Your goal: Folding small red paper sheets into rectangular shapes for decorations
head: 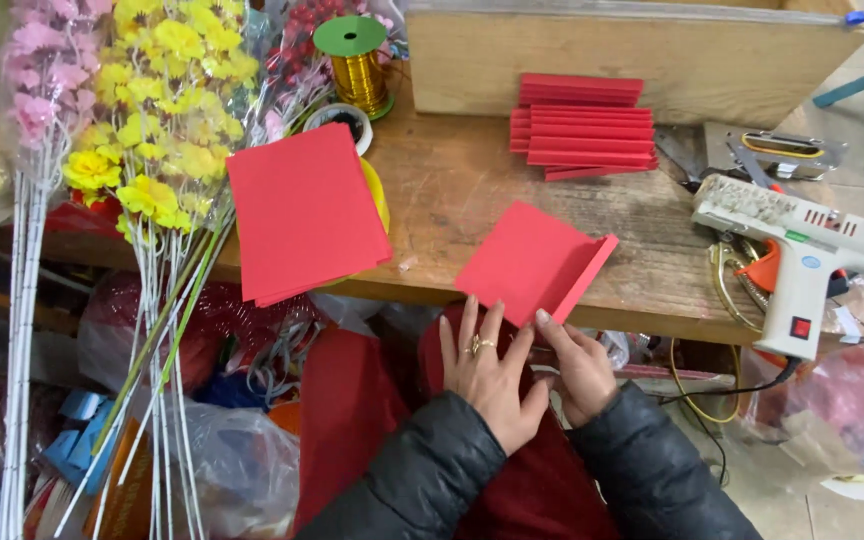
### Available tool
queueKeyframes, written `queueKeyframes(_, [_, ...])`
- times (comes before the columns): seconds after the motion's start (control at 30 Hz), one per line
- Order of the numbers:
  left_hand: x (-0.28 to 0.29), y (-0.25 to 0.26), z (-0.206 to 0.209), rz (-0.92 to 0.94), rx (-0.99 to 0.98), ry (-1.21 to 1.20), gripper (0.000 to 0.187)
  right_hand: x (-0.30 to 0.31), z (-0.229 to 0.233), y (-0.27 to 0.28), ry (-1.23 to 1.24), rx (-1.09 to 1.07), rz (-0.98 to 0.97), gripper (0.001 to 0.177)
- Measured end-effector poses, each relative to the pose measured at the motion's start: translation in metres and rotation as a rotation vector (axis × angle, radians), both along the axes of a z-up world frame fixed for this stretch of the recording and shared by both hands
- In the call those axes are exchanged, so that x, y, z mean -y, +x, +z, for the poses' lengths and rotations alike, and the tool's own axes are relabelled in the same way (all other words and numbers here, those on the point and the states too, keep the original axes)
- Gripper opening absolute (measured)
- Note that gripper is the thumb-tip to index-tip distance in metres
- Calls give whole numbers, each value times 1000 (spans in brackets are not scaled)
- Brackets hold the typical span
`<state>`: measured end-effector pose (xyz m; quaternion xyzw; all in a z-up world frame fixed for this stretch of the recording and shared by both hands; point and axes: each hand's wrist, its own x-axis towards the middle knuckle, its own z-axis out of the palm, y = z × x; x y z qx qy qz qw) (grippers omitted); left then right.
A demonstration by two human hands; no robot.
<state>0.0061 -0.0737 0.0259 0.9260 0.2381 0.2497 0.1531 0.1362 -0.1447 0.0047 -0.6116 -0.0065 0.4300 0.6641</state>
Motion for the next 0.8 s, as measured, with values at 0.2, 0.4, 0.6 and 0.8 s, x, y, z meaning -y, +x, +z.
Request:
queueKeyframes(0.2, [-22,-12,8,64,241,17,67,-10,-10,15,112,247,-80,20])
queueKeyframes(0.4, [-65,-26,65,86,373,292,91,-8,28,70,-34,1709,32,38])
queueKeyframes(0.6, [-96,5,45,-126,385,526,64,-33,49,97,129,2010,-148,33])
queueKeyframes(0.8, [-132,47,-12,-62,440,614,31,-44,52,102,110,2072,-86,36])
